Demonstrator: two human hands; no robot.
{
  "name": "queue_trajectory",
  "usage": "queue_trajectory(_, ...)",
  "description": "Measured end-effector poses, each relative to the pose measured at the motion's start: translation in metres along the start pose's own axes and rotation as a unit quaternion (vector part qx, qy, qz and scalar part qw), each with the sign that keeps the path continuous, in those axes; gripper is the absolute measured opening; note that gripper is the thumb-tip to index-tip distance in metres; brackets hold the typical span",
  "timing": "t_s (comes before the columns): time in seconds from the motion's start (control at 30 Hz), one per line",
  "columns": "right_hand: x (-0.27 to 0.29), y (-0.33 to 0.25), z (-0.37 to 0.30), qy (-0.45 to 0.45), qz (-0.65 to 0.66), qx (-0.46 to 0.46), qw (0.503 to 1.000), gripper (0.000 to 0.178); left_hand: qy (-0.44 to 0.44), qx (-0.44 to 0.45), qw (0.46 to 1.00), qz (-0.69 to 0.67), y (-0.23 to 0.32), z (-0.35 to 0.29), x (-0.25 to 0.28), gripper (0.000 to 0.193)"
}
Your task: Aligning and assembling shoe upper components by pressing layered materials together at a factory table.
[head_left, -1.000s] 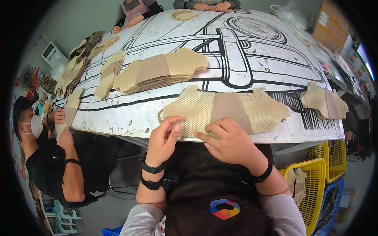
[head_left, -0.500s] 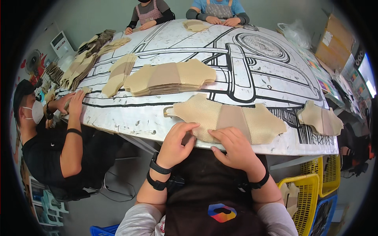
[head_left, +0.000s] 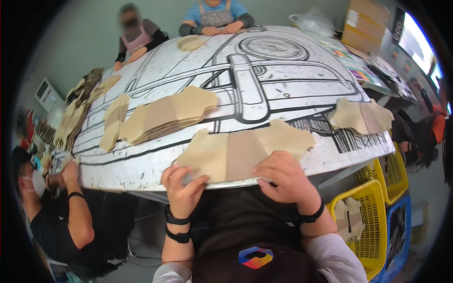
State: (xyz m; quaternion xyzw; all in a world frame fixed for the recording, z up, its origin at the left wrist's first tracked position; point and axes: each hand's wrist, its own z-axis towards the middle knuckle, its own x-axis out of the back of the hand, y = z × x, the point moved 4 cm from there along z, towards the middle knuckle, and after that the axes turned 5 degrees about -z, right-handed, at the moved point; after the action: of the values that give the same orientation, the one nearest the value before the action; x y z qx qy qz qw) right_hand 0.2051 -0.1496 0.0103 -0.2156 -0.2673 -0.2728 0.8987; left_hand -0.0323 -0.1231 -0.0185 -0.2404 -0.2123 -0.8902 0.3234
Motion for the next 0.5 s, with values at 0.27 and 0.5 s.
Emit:
queue_trajectory(0.27,0.069,0.024,-0.034,-0.183,-0.168,-0.145,0.958,0.060,-0.086,-0.049,0.991,-0.085,0.012,0.023,0.027,0.019)
queue_trajectory(0.5,0.061,0.004,-0.031,-0.076,-0.063,-0.057,0.993,0.036,-0.007,0.023,0.986,-0.165,0.019,0.030,0.073,0.014)
